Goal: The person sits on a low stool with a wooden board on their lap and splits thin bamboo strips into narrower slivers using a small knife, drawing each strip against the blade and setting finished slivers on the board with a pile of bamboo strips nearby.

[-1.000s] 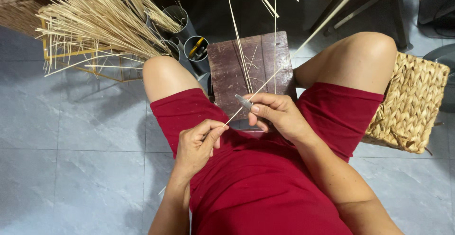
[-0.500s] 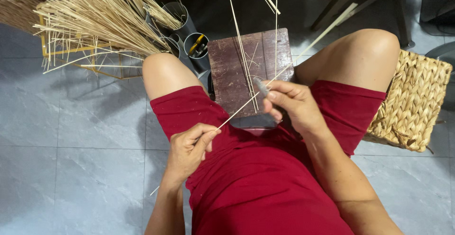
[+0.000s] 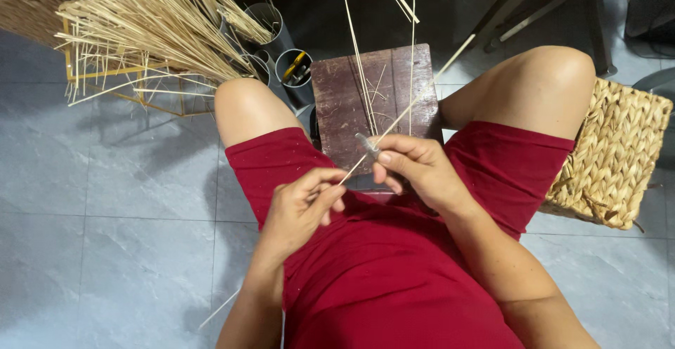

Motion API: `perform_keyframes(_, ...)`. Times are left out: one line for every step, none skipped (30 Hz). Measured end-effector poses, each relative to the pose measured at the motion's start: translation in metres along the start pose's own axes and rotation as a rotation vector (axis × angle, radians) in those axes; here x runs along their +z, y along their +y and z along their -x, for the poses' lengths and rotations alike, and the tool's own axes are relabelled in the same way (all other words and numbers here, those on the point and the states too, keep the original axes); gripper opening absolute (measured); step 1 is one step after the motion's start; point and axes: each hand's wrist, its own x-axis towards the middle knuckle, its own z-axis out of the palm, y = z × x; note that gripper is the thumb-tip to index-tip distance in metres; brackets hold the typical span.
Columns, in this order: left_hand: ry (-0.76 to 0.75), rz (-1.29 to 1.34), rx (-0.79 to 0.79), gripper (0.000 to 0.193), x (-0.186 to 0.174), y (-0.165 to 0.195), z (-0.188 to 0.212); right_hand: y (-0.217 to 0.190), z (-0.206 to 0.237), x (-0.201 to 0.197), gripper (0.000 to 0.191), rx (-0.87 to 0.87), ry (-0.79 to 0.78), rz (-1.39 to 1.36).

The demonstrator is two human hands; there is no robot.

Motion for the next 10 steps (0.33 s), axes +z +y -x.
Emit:
perform_keyframes(0.033, -0.008, -0.002, 0.018, 0.007, 0.002, -0.005, 0.001, 0.0, 0.002, 0.03, 0.01, -0.019, 0.011)
perform_keyframes(0.064, -0.016, -0.005, 0.015, 0.013, 0.004, -0.01, 0.0, 0.001, 0.002, 0.029, 0.011, -0.018, 0.004)
perform_keyframes(0.094, -0.024, -0.005, 0.014, 0.017, 0.006, -0.014, -0.001, 0.002, -0.001, 0.029, 0.011, -0.017, -0.001)
perform_keyframes(0.099, -0.054, 0.012, 0.013, 0.018, 0.008, -0.015, -0.003, 0.002, -0.003, 0.029, 0.008, -0.015, -0.005)
perform_keyframes(0.103, -0.085, 0.03, 0.012, 0.018, 0.009, -0.015, -0.002, 0.001, -0.004, 0.029, 0.004, -0.016, -0.014)
perform_keyframes(0.106, -0.118, 0.046, 0.012, 0.018, 0.009, -0.016, -0.001, 0.0, -0.005, 0.029, 0.0, -0.016, -0.025)
perform_keyframes(0.105, -0.14, 0.059, 0.012, 0.018, 0.009, -0.016, 0.0, 0.0, -0.006, 0.03, -0.002, -0.017, -0.036)
perform_keyframes(0.107, -0.163, 0.069, 0.012, 0.017, 0.009, -0.015, 0.001, 0.001, -0.007, 0.03, 0.002, -0.017, -0.046)
perform_keyframes(0.11, -0.188, 0.079, 0.012, 0.015, 0.008, -0.014, 0.002, 0.0, -0.008, 0.031, 0.005, -0.018, -0.056)
perform_keyframes(0.109, -0.191, 0.077, 0.012, 0.014, 0.007, -0.011, 0.003, -0.001, -0.01, 0.031, 0.005, -0.017, -0.067)
